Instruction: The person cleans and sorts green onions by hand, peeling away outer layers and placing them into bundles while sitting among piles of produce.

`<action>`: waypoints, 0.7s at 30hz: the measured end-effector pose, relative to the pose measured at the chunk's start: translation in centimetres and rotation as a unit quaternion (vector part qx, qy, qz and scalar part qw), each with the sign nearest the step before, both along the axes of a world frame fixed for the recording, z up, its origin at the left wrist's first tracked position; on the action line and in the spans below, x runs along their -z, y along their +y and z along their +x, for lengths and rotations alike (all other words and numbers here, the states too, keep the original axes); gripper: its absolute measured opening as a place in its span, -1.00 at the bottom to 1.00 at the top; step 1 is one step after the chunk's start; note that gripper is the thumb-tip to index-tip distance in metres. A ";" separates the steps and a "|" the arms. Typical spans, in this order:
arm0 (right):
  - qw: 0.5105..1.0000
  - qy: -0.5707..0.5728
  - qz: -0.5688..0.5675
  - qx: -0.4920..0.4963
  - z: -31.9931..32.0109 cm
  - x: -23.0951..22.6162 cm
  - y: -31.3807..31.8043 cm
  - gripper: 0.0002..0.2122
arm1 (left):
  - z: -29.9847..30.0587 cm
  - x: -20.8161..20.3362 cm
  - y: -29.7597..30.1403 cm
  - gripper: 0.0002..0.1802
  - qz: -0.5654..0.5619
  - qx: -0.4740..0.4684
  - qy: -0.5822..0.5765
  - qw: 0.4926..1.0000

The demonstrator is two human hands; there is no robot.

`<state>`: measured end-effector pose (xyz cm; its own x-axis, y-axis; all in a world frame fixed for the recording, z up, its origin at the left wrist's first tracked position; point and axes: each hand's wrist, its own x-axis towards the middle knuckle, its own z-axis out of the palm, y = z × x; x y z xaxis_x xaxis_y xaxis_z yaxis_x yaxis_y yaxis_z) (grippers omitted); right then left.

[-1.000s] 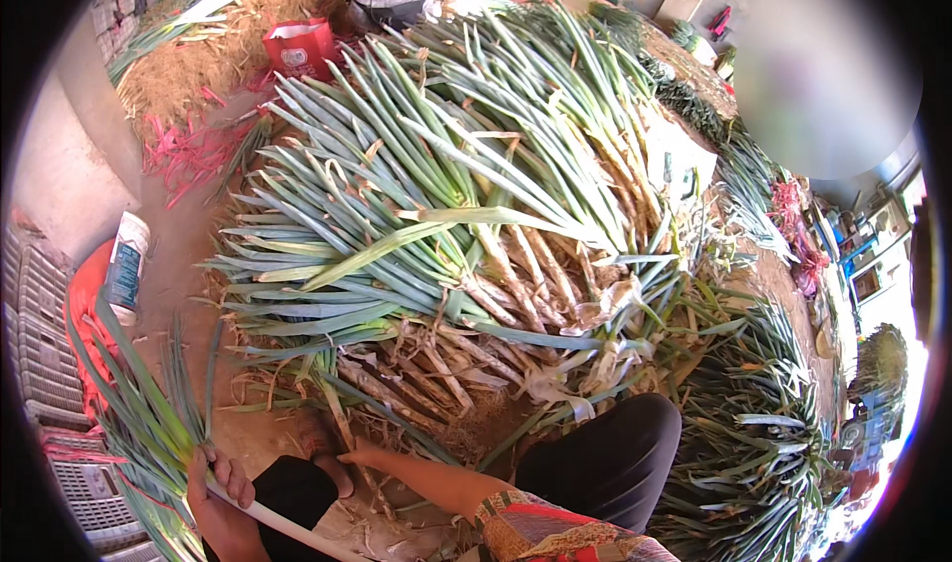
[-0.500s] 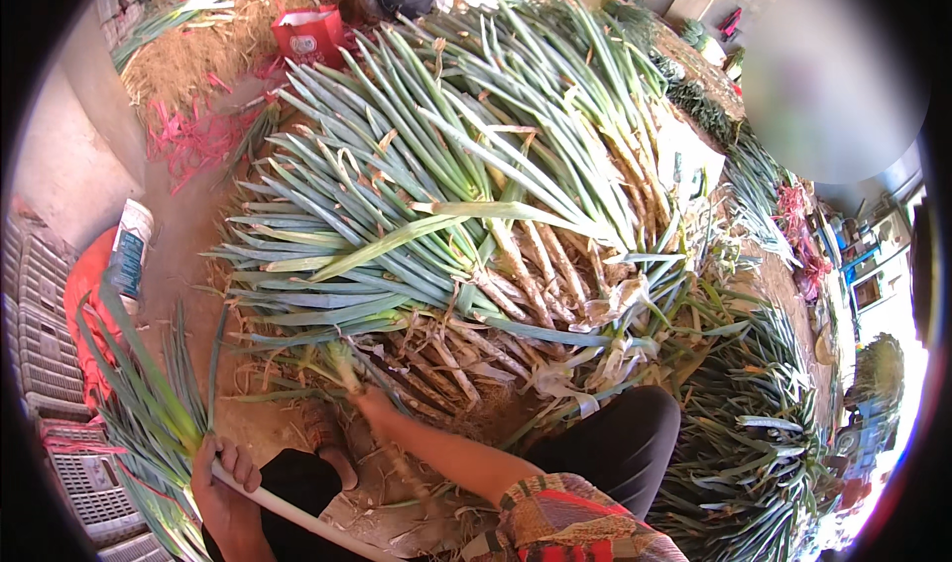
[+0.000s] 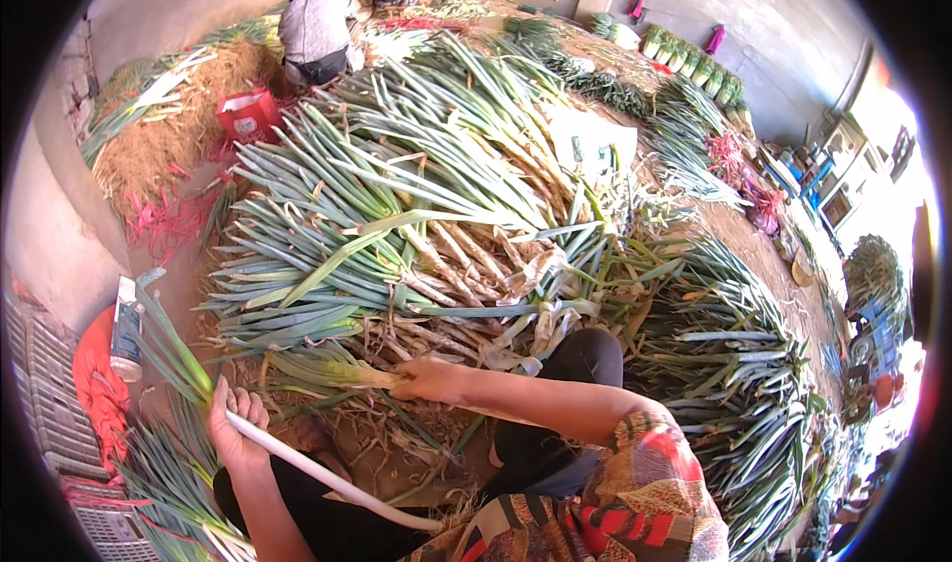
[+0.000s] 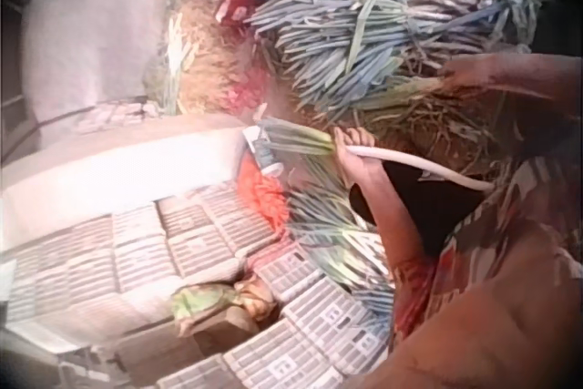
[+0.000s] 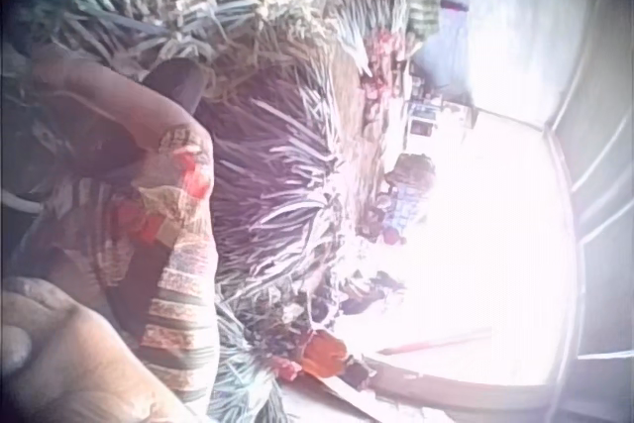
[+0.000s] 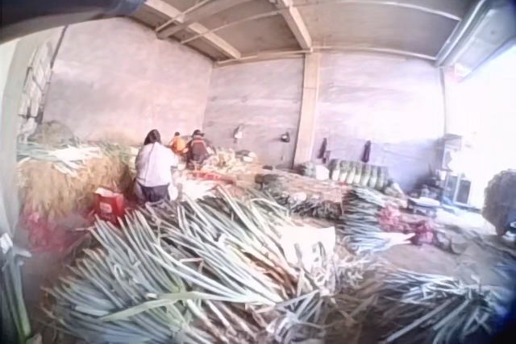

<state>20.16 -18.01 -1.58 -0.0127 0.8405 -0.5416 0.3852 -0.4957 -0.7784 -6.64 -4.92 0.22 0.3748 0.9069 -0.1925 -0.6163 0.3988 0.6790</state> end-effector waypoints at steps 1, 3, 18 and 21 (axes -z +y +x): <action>1.000 0.014 0.013 0.013 0.4 -2.8 -1.4 -0.60 | 0.4 -0.3 -0.3 -0.57 0.006 -0.009 -0.006 1.000; 0.991 0.007 0.130 0.041 1.9 -4.3 -3.7 -0.60 | 1.8 -0.9 -1.0 -0.56 0.017 -0.017 -0.017 1.000; 0.951 -0.069 0.202 0.225 0.9 -0.2 -2.9 -0.62 | 5.1 1.1 -2.2 -0.61 0.042 -0.010 0.099 0.994; 0.951 -0.084 0.220 0.203 -1.4 0.5 -3.7 -0.69 | 6.1 2.0 -2.3 -0.45 0.057 0.007 0.193 0.980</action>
